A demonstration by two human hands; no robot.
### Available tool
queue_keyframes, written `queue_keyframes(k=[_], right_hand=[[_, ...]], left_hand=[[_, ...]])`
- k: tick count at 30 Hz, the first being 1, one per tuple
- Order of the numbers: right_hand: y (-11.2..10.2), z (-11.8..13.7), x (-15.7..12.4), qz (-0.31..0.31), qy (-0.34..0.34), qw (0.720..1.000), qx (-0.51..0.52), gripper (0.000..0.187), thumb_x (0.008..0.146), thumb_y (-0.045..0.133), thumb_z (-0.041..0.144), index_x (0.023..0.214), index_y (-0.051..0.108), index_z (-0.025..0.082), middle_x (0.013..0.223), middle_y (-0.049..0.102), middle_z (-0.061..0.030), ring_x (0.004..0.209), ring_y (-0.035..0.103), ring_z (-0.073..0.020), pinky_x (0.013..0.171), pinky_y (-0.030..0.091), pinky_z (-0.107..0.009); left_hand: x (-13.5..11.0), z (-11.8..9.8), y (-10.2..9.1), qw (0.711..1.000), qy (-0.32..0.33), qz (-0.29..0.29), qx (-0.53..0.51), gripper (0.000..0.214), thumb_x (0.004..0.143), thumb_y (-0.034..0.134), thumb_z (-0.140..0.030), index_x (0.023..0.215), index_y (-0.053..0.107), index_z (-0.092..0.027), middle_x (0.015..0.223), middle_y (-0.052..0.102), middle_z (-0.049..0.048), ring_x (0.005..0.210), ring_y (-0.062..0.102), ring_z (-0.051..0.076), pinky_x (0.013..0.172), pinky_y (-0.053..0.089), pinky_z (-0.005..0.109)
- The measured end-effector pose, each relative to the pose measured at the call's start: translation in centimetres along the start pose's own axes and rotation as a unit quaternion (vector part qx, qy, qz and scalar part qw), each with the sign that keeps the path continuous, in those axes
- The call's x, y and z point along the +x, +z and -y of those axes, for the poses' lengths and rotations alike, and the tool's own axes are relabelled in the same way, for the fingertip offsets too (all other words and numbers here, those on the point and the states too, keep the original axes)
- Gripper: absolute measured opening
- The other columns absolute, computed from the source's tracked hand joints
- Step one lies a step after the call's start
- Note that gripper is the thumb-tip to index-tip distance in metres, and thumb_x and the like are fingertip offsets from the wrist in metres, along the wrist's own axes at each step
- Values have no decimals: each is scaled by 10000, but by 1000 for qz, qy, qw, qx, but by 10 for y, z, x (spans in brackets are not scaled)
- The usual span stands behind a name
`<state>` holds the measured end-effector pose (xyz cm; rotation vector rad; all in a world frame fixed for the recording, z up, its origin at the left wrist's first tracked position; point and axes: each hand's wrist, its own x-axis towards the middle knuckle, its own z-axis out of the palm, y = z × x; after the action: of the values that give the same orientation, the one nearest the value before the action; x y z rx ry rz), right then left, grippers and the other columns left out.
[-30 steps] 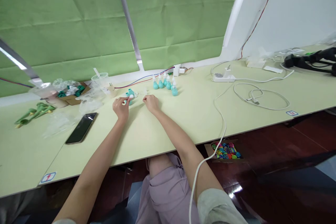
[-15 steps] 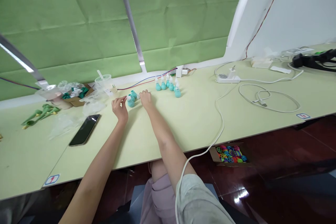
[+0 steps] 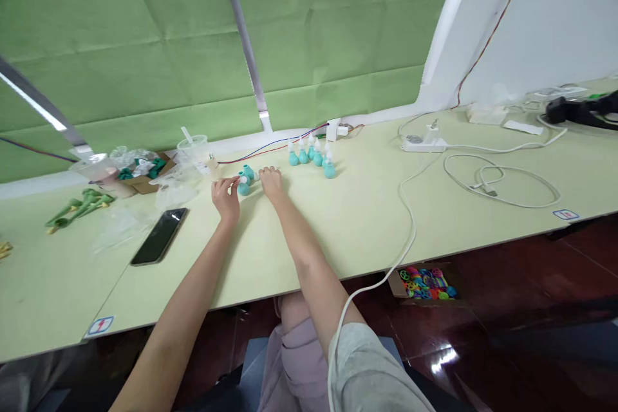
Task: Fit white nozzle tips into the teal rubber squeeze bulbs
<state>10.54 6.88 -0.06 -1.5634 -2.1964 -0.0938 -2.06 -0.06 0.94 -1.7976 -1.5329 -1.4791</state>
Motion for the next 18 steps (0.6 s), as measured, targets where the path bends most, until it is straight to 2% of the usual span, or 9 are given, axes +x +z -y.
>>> queue_keyframes(k=[4,7,10,12,18], right_hand=[[-14,-6,-11,-78,-7,996,50,347,927,308,143,1160,563,175,1118,613,-136,1025,546,-233,846,410,-359],[-28,-9,-20,-118,-45,982,141,320,930,347,205,1175,551,223,1132,626,-56,980,573,-169,807,426,-278],[-36,-8,-30,-82,-103,969,211,274,886,453,260,1123,591,261,1087,652,18,875,597,-119,759,434,-227],[-38,-5,-35,-55,-116,964,231,275,857,513,300,1115,606,281,1052,668,44,807,603,-105,743,435,-220],[-34,2,-39,-51,-51,965,251,255,865,527,378,1098,599,306,994,704,68,751,627,-113,721,437,-236]], left_hand=[[1,0,1,1000,-13,22,-1,222,898,498,-320,894,695,-217,823,655,52,796,513,208,746,394,330],[0,-2,1,999,-19,44,-2,222,892,505,-330,886,695,-216,830,658,59,820,512,220,758,380,341],[-1,-4,2,997,-24,68,2,213,886,513,-317,877,698,-212,839,661,65,834,512,228,771,372,353],[-2,-4,3,997,-23,76,5,214,884,510,-312,870,697,-207,833,659,68,837,509,231,775,371,359],[-3,-5,5,995,-8,96,-12,240,892,479,-325,917,679,-195,846,653,71,841,504,228,792,381,354]])
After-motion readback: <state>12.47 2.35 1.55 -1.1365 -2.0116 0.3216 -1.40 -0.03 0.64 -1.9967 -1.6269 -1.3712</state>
